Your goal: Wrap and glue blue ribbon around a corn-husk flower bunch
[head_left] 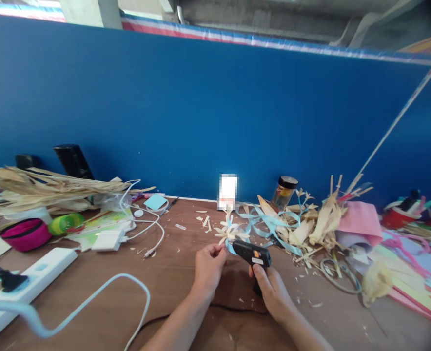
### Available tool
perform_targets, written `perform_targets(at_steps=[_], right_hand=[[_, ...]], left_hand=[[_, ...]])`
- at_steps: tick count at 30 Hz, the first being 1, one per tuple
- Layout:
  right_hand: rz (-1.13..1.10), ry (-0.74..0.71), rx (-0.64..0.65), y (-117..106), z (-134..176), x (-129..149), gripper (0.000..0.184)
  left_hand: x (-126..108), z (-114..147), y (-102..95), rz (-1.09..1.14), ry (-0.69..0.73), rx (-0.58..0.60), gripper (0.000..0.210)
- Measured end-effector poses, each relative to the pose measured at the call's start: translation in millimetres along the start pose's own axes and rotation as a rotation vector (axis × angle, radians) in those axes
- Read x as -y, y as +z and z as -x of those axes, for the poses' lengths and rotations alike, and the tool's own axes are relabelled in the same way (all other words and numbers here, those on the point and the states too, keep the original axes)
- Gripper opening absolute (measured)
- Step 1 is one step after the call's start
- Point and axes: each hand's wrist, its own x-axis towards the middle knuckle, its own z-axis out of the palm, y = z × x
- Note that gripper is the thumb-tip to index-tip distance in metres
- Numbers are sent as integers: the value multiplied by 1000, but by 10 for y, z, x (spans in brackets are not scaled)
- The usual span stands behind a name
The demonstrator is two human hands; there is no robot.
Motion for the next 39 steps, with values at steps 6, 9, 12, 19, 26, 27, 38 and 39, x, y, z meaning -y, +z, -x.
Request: perform_targets(at_steps=[6,9,12,19,26,27,38,39], right_hand=[[2,-11,29,5,9,29,41],[6,-10,37,2,13,23,41],[6,-9,45,5,14,8,41],[5,5,24,7,-6,-9,42],[7,-1,44,-6,-4,1,42],[0,-5,42,-6,-4,4,43],[-60,-17,-20,-33,9,38,45],[-75,-15,-24,-41,7,44,46]], left_hand=[[-8,6,9,-10,-6,2,22],[-6,3,6,-21,3,0,25],[-17,1,5,-21,-3,-4,25],[-7,7,16,2,-22,11,22],[-9,-1,11,-14,-21,-8,23],[-15,0,11,-9,-21,-6,22],[1,-23,-28,-35,1,-14,20],[1,-21,-31,-40,3,-12,19]])
